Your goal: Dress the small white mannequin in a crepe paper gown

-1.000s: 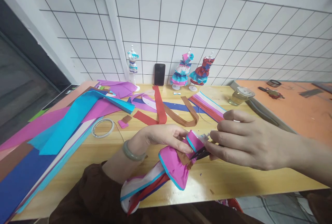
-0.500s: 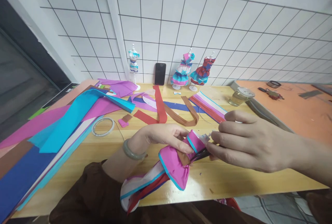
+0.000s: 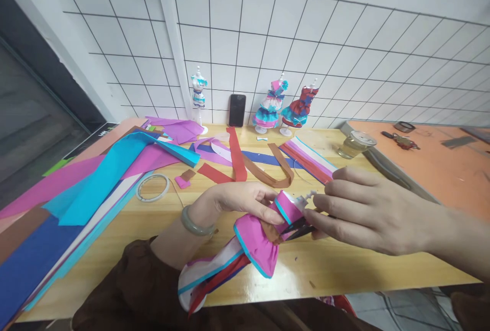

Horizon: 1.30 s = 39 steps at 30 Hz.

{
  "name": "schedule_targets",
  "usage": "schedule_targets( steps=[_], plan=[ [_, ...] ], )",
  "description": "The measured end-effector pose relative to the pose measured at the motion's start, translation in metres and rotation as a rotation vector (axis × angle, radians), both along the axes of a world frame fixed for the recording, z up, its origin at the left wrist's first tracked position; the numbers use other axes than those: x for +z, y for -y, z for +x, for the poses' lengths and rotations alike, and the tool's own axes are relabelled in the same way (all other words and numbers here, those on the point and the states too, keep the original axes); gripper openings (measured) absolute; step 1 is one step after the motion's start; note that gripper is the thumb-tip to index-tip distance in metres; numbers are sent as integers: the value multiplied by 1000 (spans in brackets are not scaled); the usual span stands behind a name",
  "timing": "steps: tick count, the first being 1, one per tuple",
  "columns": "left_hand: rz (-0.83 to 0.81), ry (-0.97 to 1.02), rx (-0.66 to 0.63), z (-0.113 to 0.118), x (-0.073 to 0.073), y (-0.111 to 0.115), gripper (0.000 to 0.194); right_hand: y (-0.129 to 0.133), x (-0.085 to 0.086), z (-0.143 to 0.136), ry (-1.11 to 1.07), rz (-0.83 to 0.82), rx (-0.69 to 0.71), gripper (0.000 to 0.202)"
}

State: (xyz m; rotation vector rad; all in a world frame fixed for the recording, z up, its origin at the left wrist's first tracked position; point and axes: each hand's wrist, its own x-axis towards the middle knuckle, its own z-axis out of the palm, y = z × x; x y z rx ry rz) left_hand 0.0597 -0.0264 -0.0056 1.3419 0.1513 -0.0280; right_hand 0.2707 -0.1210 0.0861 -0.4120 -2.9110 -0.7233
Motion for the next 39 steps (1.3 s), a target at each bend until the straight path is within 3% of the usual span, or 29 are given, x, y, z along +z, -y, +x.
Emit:
schedule_targets(
  steps=[7, 11, 15, 19, 21, 24, 30, 39],
  plan=[
    [-22, 31, 62, -4, -2, -5, 33, 5, -4, 5, -32, 1, -1, 18],
    [-30, 47, 123, -9, 1, -7, 27, 12, -20, 14, -167, -109, -84, 22],
    [3, 81, 281, -11, 4, -9, 26, 19, -58, 8, -708, -439, -388, 40],
    [129, 109, 462, -9, 5, -9, 28, 15, -92, -24, -1252, -741, -796, 28],
    [168, 104, 524, -7, 5, -7, 30, 9, -99, -41, -1420, -842, -856, 29],
    [218, 75, 559, -6, 5, -5, 32, 1, -101, -59, -1579, -958, -837, 30],
    [219, 48, 556, -7, 3, -8, 32, -4, -103, -64, -1643, -1049, -795, 31],
    [216, 61, 619, -8, -3, -17, 34, 5, -115, -48, -1576, -1004, -906, 30]
  ],
)
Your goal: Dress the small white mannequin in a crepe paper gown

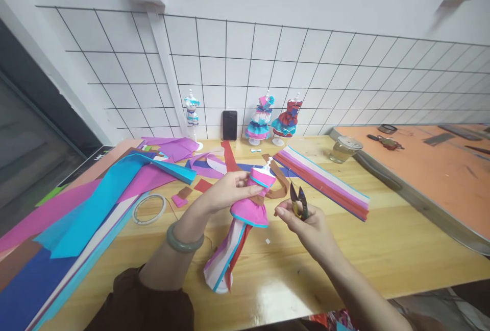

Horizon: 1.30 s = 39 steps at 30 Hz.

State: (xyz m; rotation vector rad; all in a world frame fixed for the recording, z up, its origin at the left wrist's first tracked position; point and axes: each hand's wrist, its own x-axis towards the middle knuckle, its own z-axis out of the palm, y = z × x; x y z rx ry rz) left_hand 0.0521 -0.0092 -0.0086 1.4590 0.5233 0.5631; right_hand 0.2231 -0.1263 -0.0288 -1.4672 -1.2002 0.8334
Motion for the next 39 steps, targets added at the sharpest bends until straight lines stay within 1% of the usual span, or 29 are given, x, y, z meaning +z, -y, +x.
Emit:
schedule_targets(
  steps=[3, 6, 9, 11, 12, 14, 19, 22, 27, 31, 35, 39],
  plan=[
    [-43, 35, 52, 0, -2, -4, 35, 2, -13, 10, 91, -28, 10, 30],
    [-70, 97, 87, -2, -3, -8, 35, -1, -37, 27, 168, -88, 2, 32],
    [-50, 145, 119, -4, -3, -11, 37, -6, -59, 45, 250, -119, -76, 42],
    [-26, 158, 150, -4, -2, -11, 38, -7, -62, 49, 251, -73, -128, 45],
    [-17, 165, 165, -3, -1, -10, 38, -6, -60, 48, 236, -46, -138, 42],
    [-1, 173, 192, 0, 1, -7, 40, -6, -47, 38, 184, -3, -150, 35],
    [47, 102, 224, 8, 5, 5, 44, -13, -3, 5, -28, 106, -181, 34],
    [66, 90, 202, 10, 4, 9, 44, -22, 11, -9, -63, 145, -141, 34],
    [75, 75, 171, 11, 1, 10, 45, -29, 19, -18, -95, 199, -86, 31],
    [68, 86, 176, 11, 0, 9, 43, -28, 21, -18, -89, 213, -109, 32],
    [37, 84, 180, 11, -1, 6, 44, -27, 17, -13, -94, 160, -150, 36],
    [-7, 81, 134, 12, -2, 5, 44, -27, 8, -4, -99, 145, -166, 37]
  ],
)
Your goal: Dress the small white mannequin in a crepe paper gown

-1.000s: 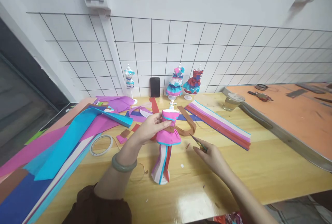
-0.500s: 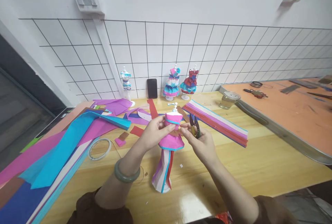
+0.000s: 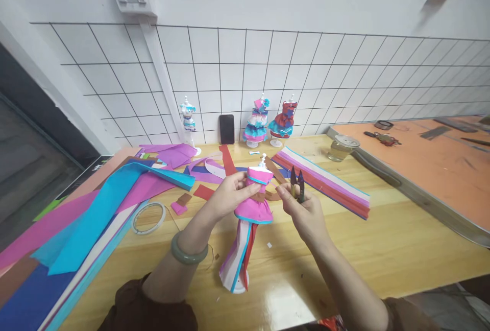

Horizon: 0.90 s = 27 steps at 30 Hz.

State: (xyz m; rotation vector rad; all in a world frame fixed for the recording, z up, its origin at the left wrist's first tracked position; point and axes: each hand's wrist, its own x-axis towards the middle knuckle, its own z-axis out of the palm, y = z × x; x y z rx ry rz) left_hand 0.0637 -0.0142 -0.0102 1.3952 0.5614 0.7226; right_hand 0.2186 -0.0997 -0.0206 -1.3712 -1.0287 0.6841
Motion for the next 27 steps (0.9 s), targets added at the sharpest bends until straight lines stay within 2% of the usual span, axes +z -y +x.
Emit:
schedule_targets(
  steps=[4, 8, 15, 21, 27],
  plan=[
    [-23, -8, -31, 0, -4, -1, 43, 1, -5, 6, -26, 32, 18, 35],
    [-32, -32, -73, -1, -9, -3, 42, 0, -7, 10, -175, 66, 43, 33],
    [-12, -63, -146, 0, -4, 1, 40, -3, 6, 16, -404, 150, 97, 32],
    [-1, -93, -153, 0, -2, 2, 39, 2, 14, 16, -450, 179, 149, 39],
    [0, -69, -153, 0, -6, 0, 40, 8, 13, 17, -423, 171, 164, 32]
  ],
)
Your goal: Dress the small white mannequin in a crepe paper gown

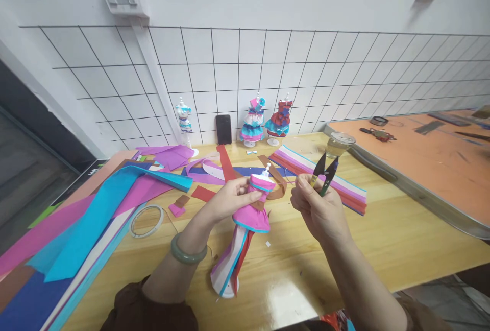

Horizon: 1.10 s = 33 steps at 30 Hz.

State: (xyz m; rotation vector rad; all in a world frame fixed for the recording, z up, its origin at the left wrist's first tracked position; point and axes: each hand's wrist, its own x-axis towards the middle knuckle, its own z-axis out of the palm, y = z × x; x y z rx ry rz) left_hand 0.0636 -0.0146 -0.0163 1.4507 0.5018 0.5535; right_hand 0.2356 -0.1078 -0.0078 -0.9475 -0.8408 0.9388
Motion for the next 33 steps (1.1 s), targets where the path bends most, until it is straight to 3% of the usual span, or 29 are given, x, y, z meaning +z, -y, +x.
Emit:
schedule_targets(
  steps=[13, 24, 30, 33],
  plan=[
    [-99, 16, 78, 1, -1, -3, 47, 13, -21, 5, -3, -45, 108, 31],
    [-133, 47, 69, 0, -2, -4, 45, 22, -29, 10, -3, -55, 162, 33],
    [-105, 92, 76, -4, -3, -8, 43, 22, -41, 28, 164, -208, 120, 37],
    [-106, 115, 101, -5, -2, -9, 42, 20, -56, 46, 428, -363, 62, 38]
  ],
)
